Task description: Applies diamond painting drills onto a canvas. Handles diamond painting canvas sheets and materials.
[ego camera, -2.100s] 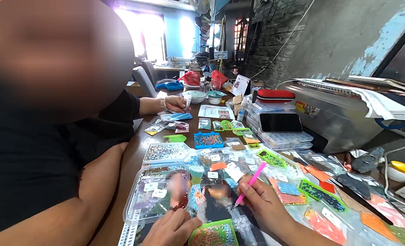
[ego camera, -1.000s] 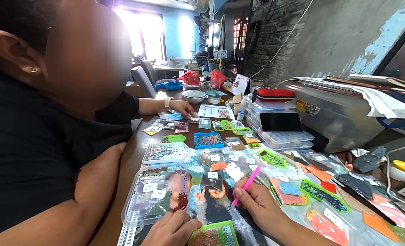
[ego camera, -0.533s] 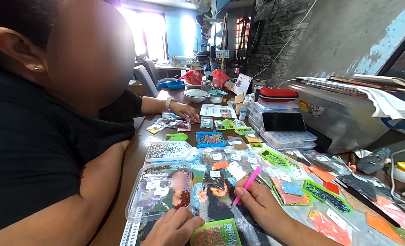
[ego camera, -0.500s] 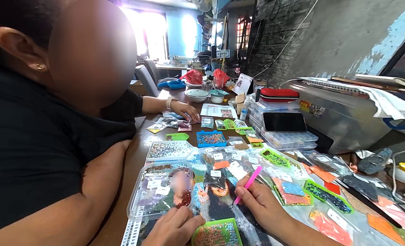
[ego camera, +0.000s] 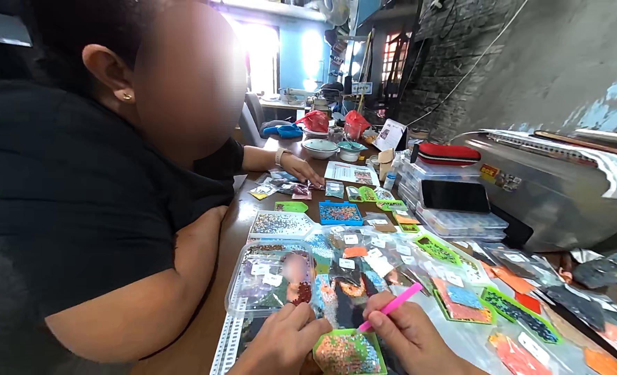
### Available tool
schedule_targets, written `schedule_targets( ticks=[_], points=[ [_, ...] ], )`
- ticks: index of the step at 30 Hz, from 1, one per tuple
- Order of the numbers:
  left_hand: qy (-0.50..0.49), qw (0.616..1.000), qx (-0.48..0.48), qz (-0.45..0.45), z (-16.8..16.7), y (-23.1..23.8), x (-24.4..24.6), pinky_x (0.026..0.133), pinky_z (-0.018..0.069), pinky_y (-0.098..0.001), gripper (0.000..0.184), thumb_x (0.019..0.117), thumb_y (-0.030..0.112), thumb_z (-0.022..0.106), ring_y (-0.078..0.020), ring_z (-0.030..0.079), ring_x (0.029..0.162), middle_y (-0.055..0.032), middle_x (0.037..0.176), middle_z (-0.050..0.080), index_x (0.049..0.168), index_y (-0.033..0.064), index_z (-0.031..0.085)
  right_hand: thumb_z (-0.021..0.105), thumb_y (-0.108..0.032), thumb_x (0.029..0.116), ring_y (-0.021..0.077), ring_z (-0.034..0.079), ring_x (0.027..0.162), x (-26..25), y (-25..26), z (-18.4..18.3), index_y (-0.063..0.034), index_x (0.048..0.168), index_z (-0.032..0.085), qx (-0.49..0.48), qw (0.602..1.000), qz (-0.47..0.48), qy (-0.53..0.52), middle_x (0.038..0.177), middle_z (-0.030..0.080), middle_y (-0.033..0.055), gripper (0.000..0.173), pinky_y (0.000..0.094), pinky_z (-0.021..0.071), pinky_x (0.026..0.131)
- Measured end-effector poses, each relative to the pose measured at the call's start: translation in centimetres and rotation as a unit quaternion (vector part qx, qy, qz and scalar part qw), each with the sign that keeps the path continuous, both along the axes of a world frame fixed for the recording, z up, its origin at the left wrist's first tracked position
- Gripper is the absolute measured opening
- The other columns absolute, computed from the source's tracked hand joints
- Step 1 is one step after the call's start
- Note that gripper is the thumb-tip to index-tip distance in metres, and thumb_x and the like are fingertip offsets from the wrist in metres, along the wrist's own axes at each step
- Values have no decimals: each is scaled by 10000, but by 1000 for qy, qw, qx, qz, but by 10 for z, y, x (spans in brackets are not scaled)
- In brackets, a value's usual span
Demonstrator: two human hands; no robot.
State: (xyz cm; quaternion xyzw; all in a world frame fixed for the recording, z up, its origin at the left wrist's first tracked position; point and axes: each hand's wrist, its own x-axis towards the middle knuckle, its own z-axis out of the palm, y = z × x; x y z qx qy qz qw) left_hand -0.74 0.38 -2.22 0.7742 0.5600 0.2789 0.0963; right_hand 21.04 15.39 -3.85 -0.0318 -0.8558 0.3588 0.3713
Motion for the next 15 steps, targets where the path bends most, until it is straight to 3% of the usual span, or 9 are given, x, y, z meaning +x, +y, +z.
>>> schedule_targets(
  ticks=[15],
  points=[
    [13,1000,8,3,-1,1,0,788,545,-527,448,890,350,752,-392,656,949,-203,1047,676,1228,60,707,449,-295,1104,1,595,742,-3,1,-2,-17,1019,616,2,1000,27,-16,832,632,52,336,140,500,701]
  ],
)
